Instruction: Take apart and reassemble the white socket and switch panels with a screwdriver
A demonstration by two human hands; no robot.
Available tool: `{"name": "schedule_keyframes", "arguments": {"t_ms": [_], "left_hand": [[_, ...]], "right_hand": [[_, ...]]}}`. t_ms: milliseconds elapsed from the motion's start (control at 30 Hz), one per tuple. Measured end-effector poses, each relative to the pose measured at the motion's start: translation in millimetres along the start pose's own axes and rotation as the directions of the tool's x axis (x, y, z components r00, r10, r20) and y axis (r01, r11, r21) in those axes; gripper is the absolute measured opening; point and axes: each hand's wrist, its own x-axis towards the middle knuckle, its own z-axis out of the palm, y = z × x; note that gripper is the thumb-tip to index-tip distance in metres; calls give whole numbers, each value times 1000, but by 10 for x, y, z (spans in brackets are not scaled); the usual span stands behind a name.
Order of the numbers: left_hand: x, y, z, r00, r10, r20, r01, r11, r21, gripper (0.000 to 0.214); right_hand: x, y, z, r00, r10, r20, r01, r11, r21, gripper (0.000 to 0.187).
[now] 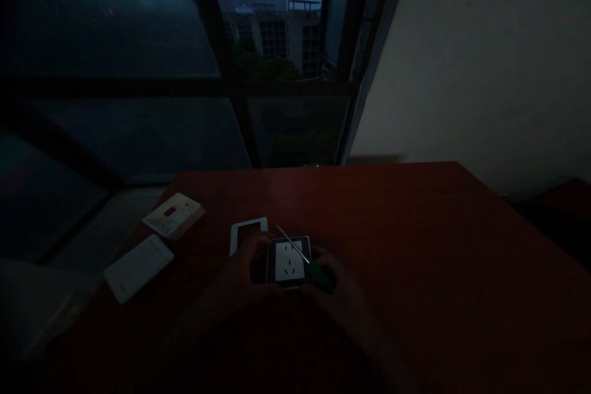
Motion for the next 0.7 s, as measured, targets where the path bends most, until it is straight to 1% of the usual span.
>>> {"name": "schedule_keyframes", "arguments": {"t_ms": [100,200,267,300,367,400,433,467,500,567,633,700], "left_hand": [[-3,-5,5,1000,-12,-5,12,1000,7,80],[-19,49,-12,1000,-5,5,5,1000,-6,83],[-36,118,-72,1000,6,-8,-5,1000,12,85],[-48,154,-123,999,8,-37,-6,999,50,85],[-90,204,-265,992,18,-122,7,980,200,73],[-125,210,-350,984,28,-177,26,954,299,61],[-171,200,-438,978,39,-207,49,915,400,49],[-230,174,-527,974,31,-224,84,868,488,38],[-300,135,-610,978,1,-210,119,822,557,30],[-464,34,-751,990,-82,-114,136,765,630,25],[-627,-71,-850,986,-111,-124,166,711,683,25],[-756,-160,-908,990,-109,-93,143,693,706,24]], "right_hand": [[3,3,-6,1000,-5,4,5,1000,-6,27],[-6,18,-38,1000,-6,-5,6,1000,15,23],[-22,34,-70,998,50,-30,-48,996,69,24],[-32,43,-87,994,100,-41,-95,990,108,26],[-48,57,-114,978,200,-64,-185,965,184,32],[-52,61,-123,970,229,-78,-207,954,215,33],[-53,63,-130,967,239,-93,-211,946,245,34],[-49,65,-135,964,241,-109,-204,940,273,35],[-42,68,-137,961,246,-129,-198,932,303,36],[-23,79,-137,952,268,-146,-201,912,358,38],[-3,99,-133,944,298,-139,-223,891,395,39],[11,121,-125,948,294,-118,-227,890,395,37]]}}
